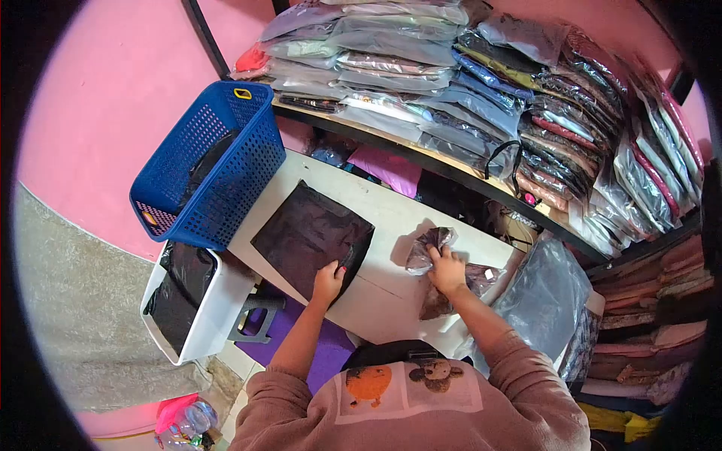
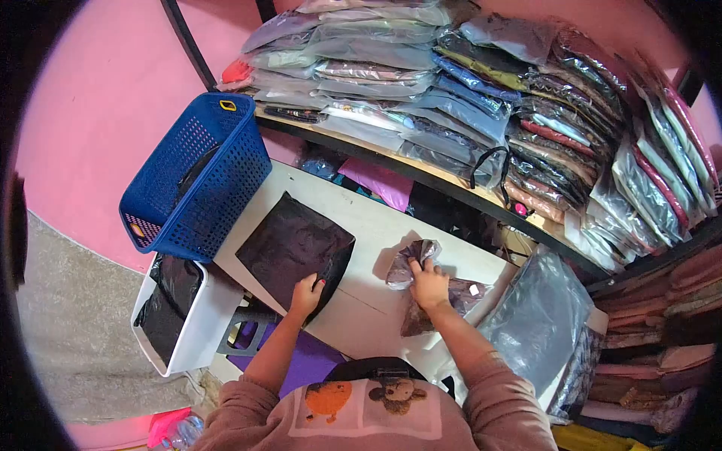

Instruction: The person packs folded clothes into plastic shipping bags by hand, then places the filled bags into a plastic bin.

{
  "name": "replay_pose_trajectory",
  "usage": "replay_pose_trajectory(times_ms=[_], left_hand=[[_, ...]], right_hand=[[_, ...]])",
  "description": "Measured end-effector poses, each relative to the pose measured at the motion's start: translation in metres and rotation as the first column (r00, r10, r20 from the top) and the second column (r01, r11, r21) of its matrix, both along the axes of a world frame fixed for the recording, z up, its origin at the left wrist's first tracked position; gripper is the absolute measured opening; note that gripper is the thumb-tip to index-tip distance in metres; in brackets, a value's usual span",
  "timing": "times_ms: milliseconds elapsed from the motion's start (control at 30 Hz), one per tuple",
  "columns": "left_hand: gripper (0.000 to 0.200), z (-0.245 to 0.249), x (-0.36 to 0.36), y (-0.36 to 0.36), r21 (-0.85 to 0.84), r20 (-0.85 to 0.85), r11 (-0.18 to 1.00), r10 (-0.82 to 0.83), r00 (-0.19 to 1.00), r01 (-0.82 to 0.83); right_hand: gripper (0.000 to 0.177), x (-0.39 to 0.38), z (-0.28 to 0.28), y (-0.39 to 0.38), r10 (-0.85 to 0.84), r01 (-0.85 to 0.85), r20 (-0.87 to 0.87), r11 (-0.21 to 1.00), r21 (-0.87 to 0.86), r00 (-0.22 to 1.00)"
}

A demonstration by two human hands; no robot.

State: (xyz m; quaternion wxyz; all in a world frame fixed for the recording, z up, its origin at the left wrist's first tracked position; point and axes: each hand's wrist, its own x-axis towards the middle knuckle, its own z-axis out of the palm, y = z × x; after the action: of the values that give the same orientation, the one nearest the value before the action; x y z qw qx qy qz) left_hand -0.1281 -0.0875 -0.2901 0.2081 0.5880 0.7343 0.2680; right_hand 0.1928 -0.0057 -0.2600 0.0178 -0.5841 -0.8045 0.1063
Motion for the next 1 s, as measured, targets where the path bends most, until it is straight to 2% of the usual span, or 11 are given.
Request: replay_pose_trajectory(times_ms=[100,133,300,400,467,533,633,667,767,867,1000], left_hand=[[0.033,-0.017,0.005,0.009,0.025,0.149,0.999,-0.023,0.988,0.019],[0.026,-0.022,0.012,0.009,0.026,0.161,1.0,0.0,0.987,-0.004],[0.039,-0.046,0.034,0.018,-0.13,0.163,0.987,-0.076,0.984,0.098],[0.038,-0.044,0.047,0.024,-0.215,0.192,0.963,-0.12,0.974,0.161],[0.029,-0.049,0.046,0.028,-0.217,0.505,0.966,-0.011,0.863,0.139],[0.021,-0.029,0.049,0.03,-0.322,0.762,0.945,0.227,0.606,0.052],[0.023,-0.039,0.025,0.032,-0.197,0.593,0.98,0.133,0.794,-0.017],[0.021,-0.041,0.018,0.032,-0.11,0.303,0.994,0.056,0.951,-0.024],[0.021,-0.02,0.015,0.028,0.006,-0.001,1.0,-0.007,1.0,0.007],[0.021,0.011,0.025,0.028,0.193,0.028,0.981,0.002,1.0,-0.007],[0.022,0.052,0.048,0.03,0.185,-0.019,0.979,-0.084,0.996,0.086]], right_hand=[[0.064,0.024,0.009,0.01,0.034,-0.038,-0.18,0.999,-0.02,0.983],[0.063,0.031,0.011,0.011,0.044,-0.053,-0.259,0.998,-0.029,0.965],[0.059,0.026,0.032,0.004,0.171,-0.179,-0.589,0.983,0.045,0.79],[0.064,-0.003,0.051,-0.007,0.257,-0.346,-0.58,0.937,-0.047,0.773],[0.069,-0.023,0.043,-0.011,0.387,-0.45,-0.518,0.893,0.004,0.763],[0.073,-0.04,0.015,-0.014,0.503,-0.527,-0.459,0.846,0.087,0.732],[0.076,-0.054,0.01,-0.016,0.516,-0.535,-0.427,0.84,0.085,0.742],[0.074,-0.056,0.012,-0.016,0.526,-0.547,-0.404,0.834,0.071,0.749],[0.07,-0.062,0.02,-0.019,0.517,-0.544,-0.31,0.839,-0.001,0.798],[0.066,-0.068,0.008,-0.019,0.526,-0.528,-0.281,0.846,0.075,0.803],[0.063,-0.077,0.002,-0.02,0.519,-0.536,-0.328,0.843,0.043,0.79]])
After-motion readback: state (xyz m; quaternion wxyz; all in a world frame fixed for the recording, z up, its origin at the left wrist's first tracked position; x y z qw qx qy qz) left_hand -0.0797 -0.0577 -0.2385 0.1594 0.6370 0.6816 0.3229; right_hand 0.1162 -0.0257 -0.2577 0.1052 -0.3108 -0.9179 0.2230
